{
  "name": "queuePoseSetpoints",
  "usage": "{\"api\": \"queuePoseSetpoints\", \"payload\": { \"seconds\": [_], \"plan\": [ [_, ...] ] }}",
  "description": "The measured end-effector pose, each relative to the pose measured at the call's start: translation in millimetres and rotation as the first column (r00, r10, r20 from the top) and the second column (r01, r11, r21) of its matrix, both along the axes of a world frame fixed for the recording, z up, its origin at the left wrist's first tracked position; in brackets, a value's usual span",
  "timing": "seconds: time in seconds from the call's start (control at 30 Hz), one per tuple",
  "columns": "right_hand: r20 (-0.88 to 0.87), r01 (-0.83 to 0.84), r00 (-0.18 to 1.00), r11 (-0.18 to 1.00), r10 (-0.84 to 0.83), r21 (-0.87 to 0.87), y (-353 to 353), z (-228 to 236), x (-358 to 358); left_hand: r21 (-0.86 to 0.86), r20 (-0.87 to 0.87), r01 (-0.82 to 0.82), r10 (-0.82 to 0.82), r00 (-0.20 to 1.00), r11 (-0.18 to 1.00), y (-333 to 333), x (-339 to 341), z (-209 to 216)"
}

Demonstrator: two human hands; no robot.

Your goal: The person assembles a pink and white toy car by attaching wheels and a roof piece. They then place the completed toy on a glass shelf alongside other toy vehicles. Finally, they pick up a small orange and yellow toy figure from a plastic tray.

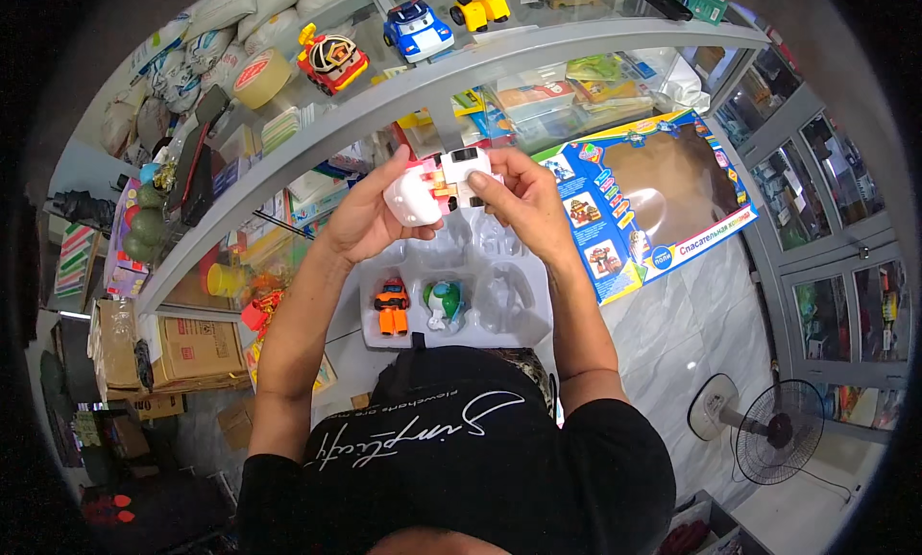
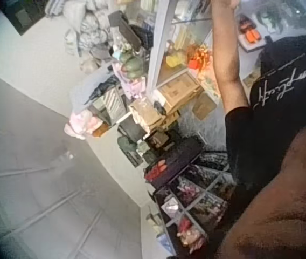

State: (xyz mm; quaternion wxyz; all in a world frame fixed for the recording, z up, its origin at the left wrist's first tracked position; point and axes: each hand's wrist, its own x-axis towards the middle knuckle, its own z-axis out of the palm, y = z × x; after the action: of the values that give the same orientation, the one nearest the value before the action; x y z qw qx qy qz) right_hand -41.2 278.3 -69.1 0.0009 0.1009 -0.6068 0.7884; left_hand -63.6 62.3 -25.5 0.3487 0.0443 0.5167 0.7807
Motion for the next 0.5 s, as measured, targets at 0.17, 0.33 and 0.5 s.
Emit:
{"api": "queuePoseSetpoints", "payload": {
  "seconds": [0.17, 0.33, 0.5],
  "plan": [
    [0.077, 0.046, 0.996, 0.998, -0.042, -0.044, -5, -1, -1, -0.086, -0.162, -0.086, 0.071, 0.984, 0.993, 4, 11, 8],
    [0.064, 0.061, 0.996, 0.998, -0.06, -0.019, -8, 2, 0, -0.051, -0.127, -0.114, 0.107, 0.986, 0.992, -1, 8, -3],
    [0.084, 0.072, 0.994, 0.997, -0.073, 0.011, -9, 5, 3, 0.013, -0.095, -0.063, 0.064, 0.993, 0.998, -4, 5, -8]
  ]
}}
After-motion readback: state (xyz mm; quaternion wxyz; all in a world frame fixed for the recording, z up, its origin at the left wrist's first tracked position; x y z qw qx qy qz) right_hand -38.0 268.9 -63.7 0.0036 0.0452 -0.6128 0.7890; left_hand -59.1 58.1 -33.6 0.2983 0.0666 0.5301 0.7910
